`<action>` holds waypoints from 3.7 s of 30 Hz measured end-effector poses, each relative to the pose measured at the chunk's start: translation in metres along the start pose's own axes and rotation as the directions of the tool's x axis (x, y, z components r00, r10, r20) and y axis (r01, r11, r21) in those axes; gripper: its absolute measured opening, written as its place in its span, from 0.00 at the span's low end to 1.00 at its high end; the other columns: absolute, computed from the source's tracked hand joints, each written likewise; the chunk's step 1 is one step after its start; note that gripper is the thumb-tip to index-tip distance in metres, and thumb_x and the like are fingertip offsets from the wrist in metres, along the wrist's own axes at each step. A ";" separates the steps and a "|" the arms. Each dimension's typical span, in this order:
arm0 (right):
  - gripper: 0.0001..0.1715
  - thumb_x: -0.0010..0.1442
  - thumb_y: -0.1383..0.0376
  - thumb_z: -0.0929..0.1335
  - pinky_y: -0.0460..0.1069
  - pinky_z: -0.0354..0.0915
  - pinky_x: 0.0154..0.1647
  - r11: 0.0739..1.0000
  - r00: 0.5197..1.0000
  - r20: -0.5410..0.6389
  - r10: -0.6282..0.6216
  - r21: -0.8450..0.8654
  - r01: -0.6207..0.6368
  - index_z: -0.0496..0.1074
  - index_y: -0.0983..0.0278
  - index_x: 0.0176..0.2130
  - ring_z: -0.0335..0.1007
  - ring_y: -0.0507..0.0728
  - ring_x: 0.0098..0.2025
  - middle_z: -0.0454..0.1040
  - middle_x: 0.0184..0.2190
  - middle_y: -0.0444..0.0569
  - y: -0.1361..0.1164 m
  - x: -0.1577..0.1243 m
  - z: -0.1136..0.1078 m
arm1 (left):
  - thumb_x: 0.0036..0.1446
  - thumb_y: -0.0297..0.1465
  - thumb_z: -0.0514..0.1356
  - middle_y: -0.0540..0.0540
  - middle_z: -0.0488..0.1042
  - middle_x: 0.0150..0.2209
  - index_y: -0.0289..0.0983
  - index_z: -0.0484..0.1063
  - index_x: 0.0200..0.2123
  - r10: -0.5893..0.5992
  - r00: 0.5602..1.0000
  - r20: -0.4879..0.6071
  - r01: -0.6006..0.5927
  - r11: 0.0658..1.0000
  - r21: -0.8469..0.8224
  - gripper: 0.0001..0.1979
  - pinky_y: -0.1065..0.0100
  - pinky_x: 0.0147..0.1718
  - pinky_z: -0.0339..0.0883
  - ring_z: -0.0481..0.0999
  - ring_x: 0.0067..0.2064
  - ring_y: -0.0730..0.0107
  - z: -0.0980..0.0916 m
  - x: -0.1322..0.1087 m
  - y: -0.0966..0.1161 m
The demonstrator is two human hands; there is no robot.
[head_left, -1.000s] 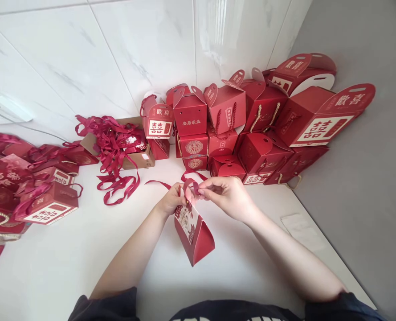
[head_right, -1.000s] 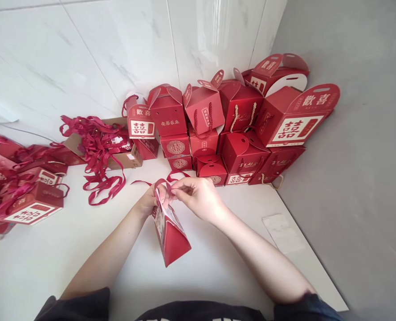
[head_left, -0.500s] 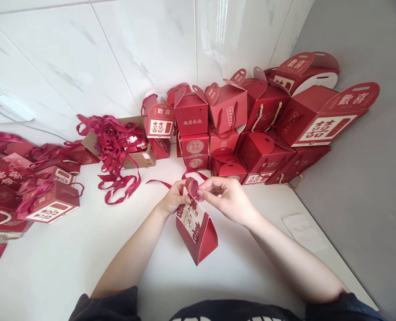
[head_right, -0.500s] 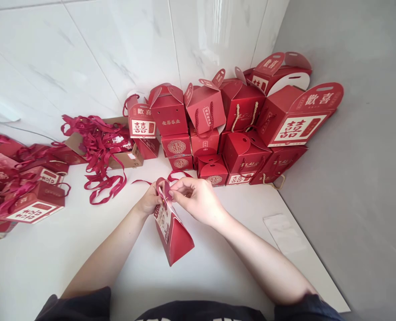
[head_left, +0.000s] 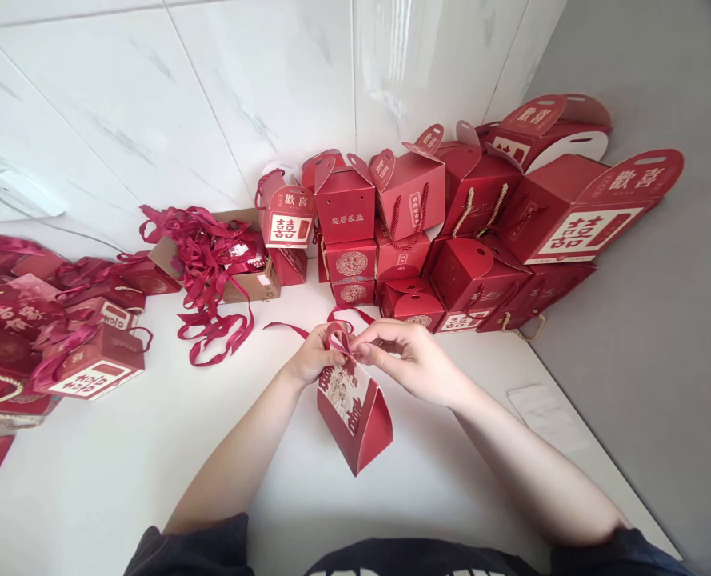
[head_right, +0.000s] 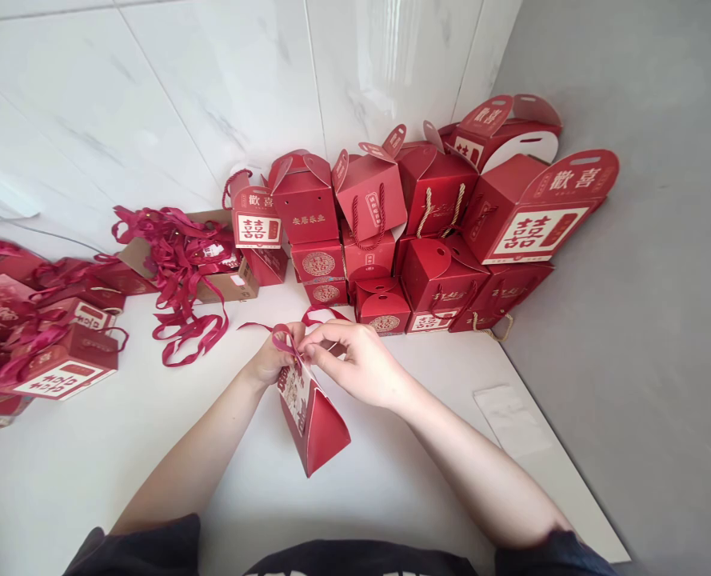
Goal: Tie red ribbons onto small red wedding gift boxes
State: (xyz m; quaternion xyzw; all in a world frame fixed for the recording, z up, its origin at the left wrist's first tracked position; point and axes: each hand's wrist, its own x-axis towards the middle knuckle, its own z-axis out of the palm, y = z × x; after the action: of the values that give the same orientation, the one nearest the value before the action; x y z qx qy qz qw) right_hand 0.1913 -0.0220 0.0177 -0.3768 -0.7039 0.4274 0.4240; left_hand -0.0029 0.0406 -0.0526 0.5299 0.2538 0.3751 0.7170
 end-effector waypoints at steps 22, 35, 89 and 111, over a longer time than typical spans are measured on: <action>0.12 0.70 0.71 0.58 0.51 0.63 0.38 0.596 0.829 0.306 -0.469 -0.583 0.552 0.66 0.64 0.36 0.63 0.56 0.34 0.70 0.32 0.50 0.011 0.001 -0.002 | 0.32 0.38 0.77 0.43 0.76 0.40 0.36 0.72 0.37 0.055 0.998 0.040 -0.062 0.979 0.194 0.28 0.68 0.36 0.67 0.75 0.37 0.66 -0.007 0.000 0.013; 0.12 0.64 0.73 0.62 0.51 0.57 0.30 0.348 0.838 0.019 -0.545 -0.904 0.247 0.66 0.64 0.29 0.59 0.56 0.28 0.66 0.25 0.47 0.032 0.009 0.001 | 0.60 0.33 0.61 0.45 0.80 0.42 0.37 0.76 0.43 0.305 0.944 -0.125 -0.106 0.641 0.760 0.10 0.65 0.46 0.72 0.79 0.45 0.64 0.048 -0.023 0.049; 0.09 0.62 0.59 0.70 0.48 0.66 0.35 0.999 0.984 -0.179 0.022 0.039 -0.015 0.69 0.61 0.37 0.71 0.55 0.35 0.74 0.33 0.45 0.033 0.009 -0.008 | 0.58 0.37 0.61 0.51 0.72 0.24 0.34 0.75 0.28 0.178 0.971 -0.160 -0.002 0.677 0.736 0.13 0.73 0.26 0.61 0.68 0.26 0.75 0.035 -0.015 0.041; 0.09 0.65 0.71 0.63 0.54 0.56 0.36 0.310 0.861 -0.003 -0.509 -0.934 0.180 0.66 0.63 0.32 0.63 0.58 0.31 0.69 0.28 0.49 0.029 0.003 0.008 | 0.59 0.35 0.60 0.48 0.79 0.30 0.37 0.79 0.39 0.540 0.779 -0.318 0.027 0.479 0.878 0.11 0.71 0.31 0.69 0.74 0.28 0.72 0.061 -0.017 0.010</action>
State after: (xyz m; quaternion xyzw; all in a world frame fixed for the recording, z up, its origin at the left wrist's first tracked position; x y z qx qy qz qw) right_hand 0.1874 -0.0119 -0.0105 -0.4429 -0.8109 -0.1931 0.3300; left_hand 0.0308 -0.0057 -0.0245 0.7072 0.5127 0.4486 0.1890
